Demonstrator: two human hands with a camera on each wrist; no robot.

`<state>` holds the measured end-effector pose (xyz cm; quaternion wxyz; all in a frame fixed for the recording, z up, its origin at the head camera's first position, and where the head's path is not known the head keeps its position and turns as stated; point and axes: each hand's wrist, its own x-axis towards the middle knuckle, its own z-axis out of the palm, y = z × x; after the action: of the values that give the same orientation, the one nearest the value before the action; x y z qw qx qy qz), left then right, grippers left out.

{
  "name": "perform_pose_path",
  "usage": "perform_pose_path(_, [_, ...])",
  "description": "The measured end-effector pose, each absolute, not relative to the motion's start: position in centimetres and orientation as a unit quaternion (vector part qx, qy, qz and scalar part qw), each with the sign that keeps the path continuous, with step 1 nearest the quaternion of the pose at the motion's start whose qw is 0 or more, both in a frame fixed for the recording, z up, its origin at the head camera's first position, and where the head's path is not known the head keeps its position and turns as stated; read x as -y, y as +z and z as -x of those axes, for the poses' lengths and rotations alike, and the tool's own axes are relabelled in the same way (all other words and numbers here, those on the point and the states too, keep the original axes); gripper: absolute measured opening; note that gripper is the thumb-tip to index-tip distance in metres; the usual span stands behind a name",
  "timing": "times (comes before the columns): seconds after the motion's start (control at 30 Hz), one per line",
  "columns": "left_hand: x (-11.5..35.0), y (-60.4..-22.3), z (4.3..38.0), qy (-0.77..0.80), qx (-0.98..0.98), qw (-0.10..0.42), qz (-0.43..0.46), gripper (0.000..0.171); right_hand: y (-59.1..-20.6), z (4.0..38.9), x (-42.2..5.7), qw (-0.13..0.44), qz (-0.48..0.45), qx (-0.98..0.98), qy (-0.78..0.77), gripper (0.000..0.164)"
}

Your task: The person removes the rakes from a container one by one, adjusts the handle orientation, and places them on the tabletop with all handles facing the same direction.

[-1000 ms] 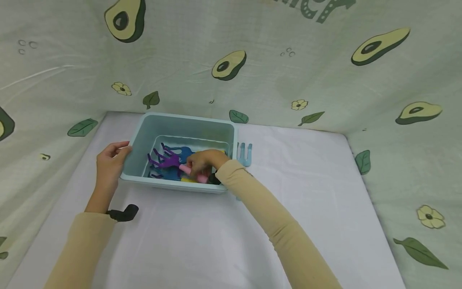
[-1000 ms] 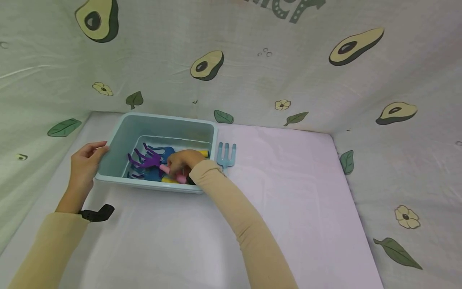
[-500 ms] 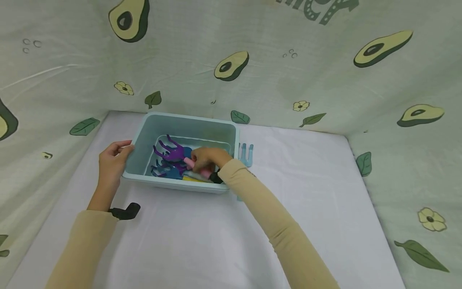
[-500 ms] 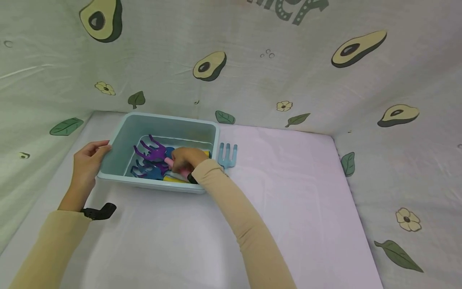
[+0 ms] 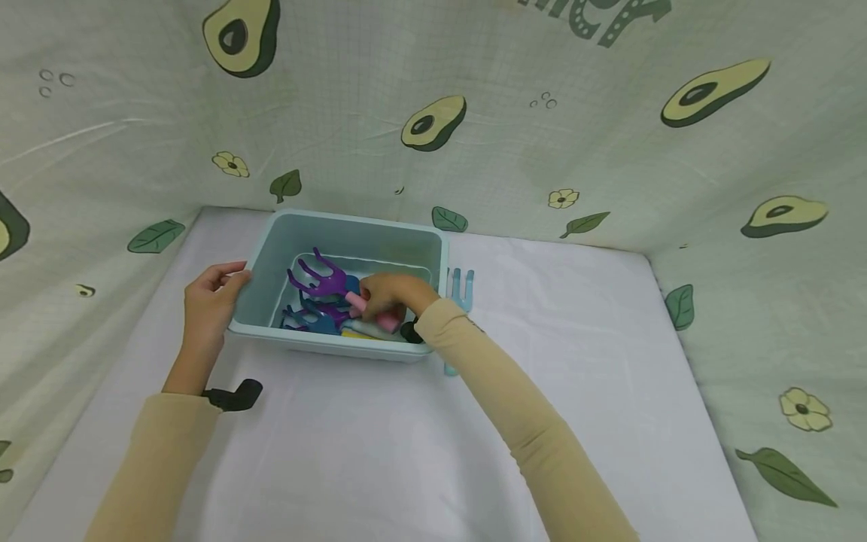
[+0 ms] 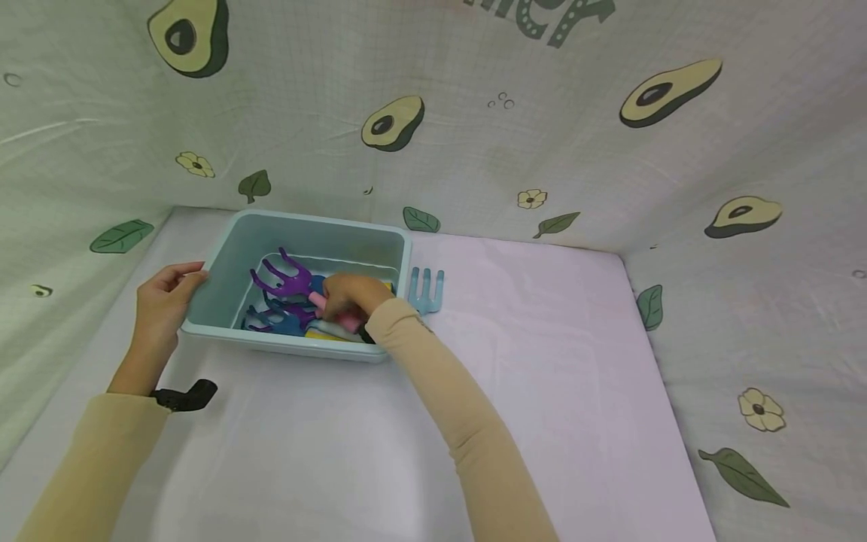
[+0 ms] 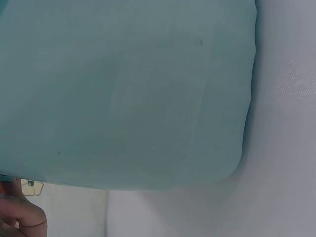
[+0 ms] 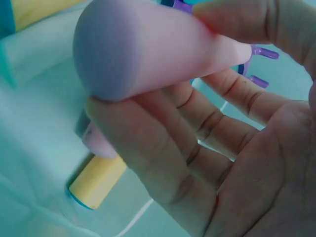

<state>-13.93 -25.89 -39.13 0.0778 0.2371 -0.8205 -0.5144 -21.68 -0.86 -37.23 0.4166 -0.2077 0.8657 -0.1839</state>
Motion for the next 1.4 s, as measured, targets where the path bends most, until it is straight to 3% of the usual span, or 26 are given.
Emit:
perform_pose_path(0.3, [25.9, -39.1, 13.9, -0.519, 0.818, 0.076, -0.237, 0.042, -36.2, 21.6, 0.3, 0.399, 0.229, -0.868, -0.185, 0.028])
perform_pose_path(0.53, [26.0, -39.2, 14.0, -0.525, 0.813, 0.072, -0.241, 0.042, -34.1, 21.2, -0.4, 0.375, 0.228, -0.874, -0.209, 0.046])
perform_pose_path(0.83, [26.1, -39.2, 14.0, -0.526, 0.810, 0.071, -0.247, 0.042, -32.1, 20.6, -1.7, 0.342, 0.230, -0.875, -0.256, 0.035])
perform_pose_path(1.4, [26.2, -39.1, 14.0, -0.527, 0.813, 0.066, -0.239, 0.044, -31.3, 17.7, -8.9, 0.278, 0.182, -0.871, -0.363, 0.034])
